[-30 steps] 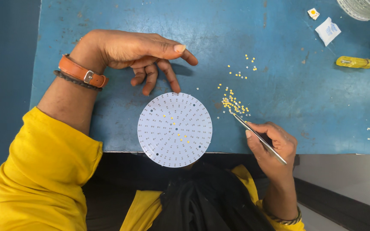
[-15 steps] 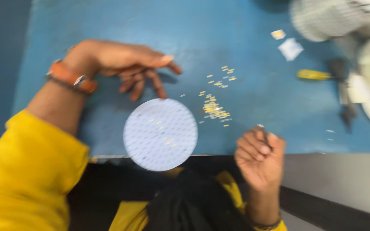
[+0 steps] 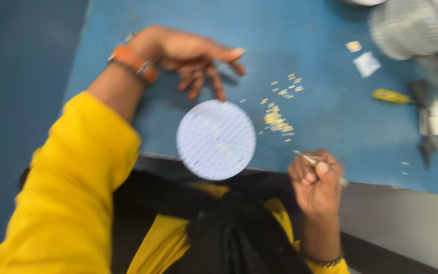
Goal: The person uses tweezers to pick up small yellow components from a blue table and places them into holes on a circular white board. The person rotates the board and continues placing components one by one.
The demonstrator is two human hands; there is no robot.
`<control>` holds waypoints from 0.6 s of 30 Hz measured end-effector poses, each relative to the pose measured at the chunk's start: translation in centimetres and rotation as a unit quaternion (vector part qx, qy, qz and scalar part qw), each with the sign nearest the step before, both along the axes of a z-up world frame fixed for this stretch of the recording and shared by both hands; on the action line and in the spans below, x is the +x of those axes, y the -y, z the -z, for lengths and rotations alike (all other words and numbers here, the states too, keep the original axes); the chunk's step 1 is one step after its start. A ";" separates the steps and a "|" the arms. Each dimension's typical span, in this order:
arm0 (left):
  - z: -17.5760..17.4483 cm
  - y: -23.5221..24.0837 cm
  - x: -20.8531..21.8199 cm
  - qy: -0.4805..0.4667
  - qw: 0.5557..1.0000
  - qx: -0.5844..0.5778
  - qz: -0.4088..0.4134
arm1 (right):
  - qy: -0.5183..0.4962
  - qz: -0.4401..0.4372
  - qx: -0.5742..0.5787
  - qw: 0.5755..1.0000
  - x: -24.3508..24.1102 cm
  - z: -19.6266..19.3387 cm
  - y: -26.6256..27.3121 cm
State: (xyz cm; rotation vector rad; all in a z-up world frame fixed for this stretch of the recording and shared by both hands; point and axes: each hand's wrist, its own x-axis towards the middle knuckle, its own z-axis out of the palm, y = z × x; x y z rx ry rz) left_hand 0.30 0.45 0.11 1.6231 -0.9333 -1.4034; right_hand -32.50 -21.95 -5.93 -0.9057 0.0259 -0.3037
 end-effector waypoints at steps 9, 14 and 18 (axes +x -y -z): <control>1.2 -0.2 0.4 0.020 0.999 -0.021 -0.022 | 0.062 0.066 -0.634 0.768 1.8 0.7 -2.5; 0.5 -0.2 -0.3 0.030 0.998 -0.034 -0.033 | 0.072 0.068 -0.641 0.761 2.1 0.4 -3.2; 0.1 -0.3 -0.5 0.041 0.998 -0.037 -0.032 | 0.070 0.068 -0.639 0.763 2.4 0.4 -3.4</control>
